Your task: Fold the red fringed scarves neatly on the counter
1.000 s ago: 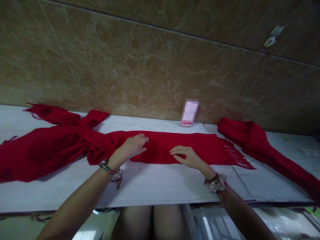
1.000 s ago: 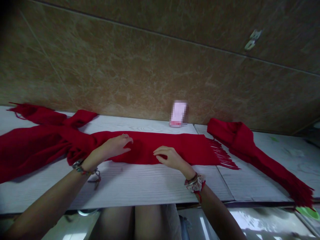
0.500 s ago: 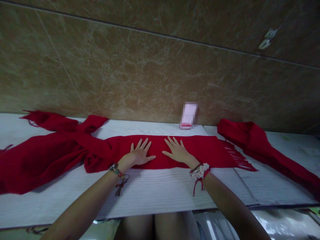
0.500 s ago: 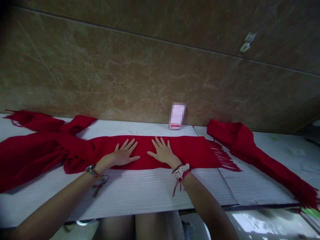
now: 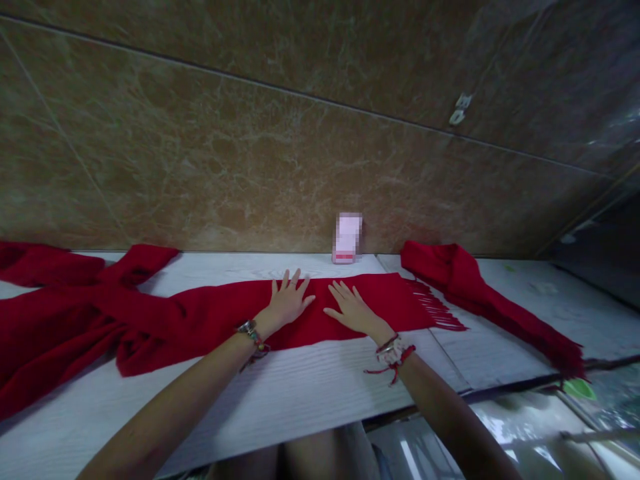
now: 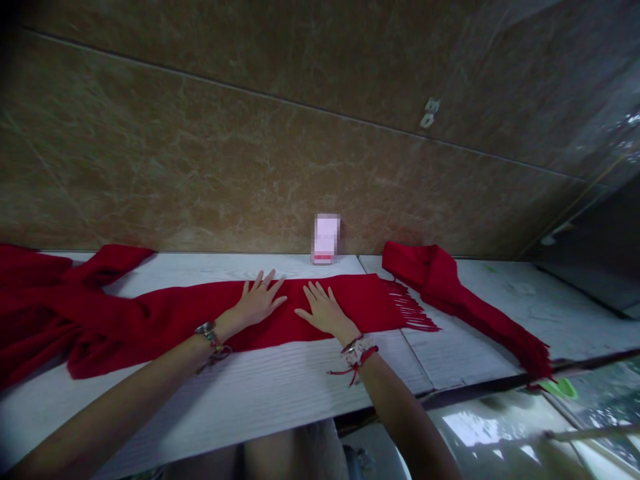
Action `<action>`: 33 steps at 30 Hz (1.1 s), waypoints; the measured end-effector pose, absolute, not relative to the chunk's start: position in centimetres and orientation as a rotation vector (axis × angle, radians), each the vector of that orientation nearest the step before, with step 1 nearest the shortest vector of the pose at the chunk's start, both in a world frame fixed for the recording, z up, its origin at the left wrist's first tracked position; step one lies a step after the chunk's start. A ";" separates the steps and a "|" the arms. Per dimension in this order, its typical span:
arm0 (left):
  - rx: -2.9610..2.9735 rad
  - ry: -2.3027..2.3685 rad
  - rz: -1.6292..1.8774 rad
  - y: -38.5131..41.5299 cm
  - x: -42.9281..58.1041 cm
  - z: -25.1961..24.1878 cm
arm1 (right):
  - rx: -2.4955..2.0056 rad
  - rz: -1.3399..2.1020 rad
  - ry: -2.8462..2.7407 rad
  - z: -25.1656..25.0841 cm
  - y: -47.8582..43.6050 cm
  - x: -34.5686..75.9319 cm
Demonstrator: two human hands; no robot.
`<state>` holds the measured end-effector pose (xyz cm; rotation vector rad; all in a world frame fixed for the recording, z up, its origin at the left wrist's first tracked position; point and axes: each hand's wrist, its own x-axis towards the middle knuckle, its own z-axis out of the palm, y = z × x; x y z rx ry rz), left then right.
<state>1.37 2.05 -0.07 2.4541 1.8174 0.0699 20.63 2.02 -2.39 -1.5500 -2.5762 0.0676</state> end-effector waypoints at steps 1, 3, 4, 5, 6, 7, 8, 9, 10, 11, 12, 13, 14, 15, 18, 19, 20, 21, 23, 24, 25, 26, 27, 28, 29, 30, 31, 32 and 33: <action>2.456 1.818 0.070 2.2 1.7 -0.5 | -1.562 0.057 -2.583 -2.3 1.9 21.0; 2.445 1.822 0.047 2.3 1.9 -1.2 | -1.626 0.012 -2.578 -2.3 1.8 22.6; 2.436 1.821 0.029 2.3 1.9 -1.4 | -1.680 -0.015 -2.560 -2.2 1.9 23.8; 2.424 1.822 0.011 2.3 1.8 -1.5 | -1.751 -0.035 -2.531 -2.2 2.0 25.3; 2.412 1.826 -0.002 2.3 1.8 -1.6 | -1.837 -0.046 -2.489 -2.1 2.2 26.9; 2.397 1.836 -0.010 2.3 1.7 -1.5 | -1.930 -0.043 -2.433 -2.0 2.3 28.5; 2.386 1.846 -0.014 2.3 1.7 -1.4 | -2.023 -0.037 -2.370 -2.0 2.5 30.1; 2.380 1.854 -0.014 2.3 1.8 -1.3 | -2.102 -0.040 -2.306 -1.8 2.8 31.5; 2.378 1.857 -0.011 2.3 1.8 -1.2 | -2.164 -0.048 -2.249 -1.7 3.0 32.6; 2.378 1.856 -0.009 2.3 1.9 -1.2 | -2.212 -0.061 -2.200 -1.6 3.2 33.4; 2.378 1.854 -0.008 2.3 1.9 -1.2 | -2.232 -0.081 -2.168 -1.5 3.4 33.8; 2.379 1.852 -0.007 2.3 2.0 -1.2 | -2.221 -0.104 -2.156 -1.4 3.6 33.8; 2.377 1.853 -0.008 2.4 2.0 -1.2 | -2.173 -0.125 -2.166 -1.4 3.8 33.4; 2.375 1.853 -0.009 2.4 2.0 -1.2 | -2.086 -0.137 -2.204 -1.5 4.0 32.7; 2.377 1.846 -0.011 2.4 1.9 -1.3 | -1.743 -0.085 -2.402 -2.1 4.8 29.5; 2.378 1.844 -0.010 2.4 1.9 -1.3 | -1.679 -0.052 -2.453 -2.4 5.1 28.6; 2.380 1.842 -0.006 2.4 1.9 -1.3 | -1.639 -0.024 -2.491 -2.7 5.3 27.9; 2.383 1.842 -0.002 2.4 1.9 -1.3 | -1.623 -0.006 -2.512 -2.9 5.6 27.6; 2.389 1.845 0.004 2.4 1.8 -1.3 | -1.674 -0.003 -2.495 -3.3 6.0 28.0; 2.394 1.843 0.004 2.4 1.8 -1.4 | -1.741 -0.011 -2.462 -3.3 6.2 28.7; 2.399 1.840 0.004 2.4 1.8 -1.4 | -1.825 -0.023 -2.417 -3.3 6.4 29.7; 2.404 1.838 0.005 2.4 1.8 -1.4 | -1.932 -0.038 -2.352 -3.1 6.5 30.8; 2.408 1.838 0.008 2.4 1.8 -1.4 | -2.008 -0.049 -2.297 -2.9 6.6 32.0; 2.412 1.839 0.014 2.4 1.8 -1.4 | -2.068 -0.058 -2.247 -2.7 6.7 33.0; 2.412 1.839 0.018 2.4 1.8 -1.4 | -2.113 -0.067 -2.202 -2.4 6.8 33.9; 2.411 1.839 0.019 2.4 1.8 -1.4 | -2.144 -0.083 -2.164 -2.2 6.8 34.4; 2.406 1.839 0.017 2.4 1.8 -1.5 | -2.162 -0.108 -2.125 -1.9 6.7 34.6; 2.401 1.837 0.013 2.4 1.9 -1.5 | -2.149 -0.137 -2.094 -1.7 6.4 34.4; 2.398 1.835 0.009 2.4 1.9 -1.6 | -2.093 -0.155 -2.089 -1.5 6.0 33.7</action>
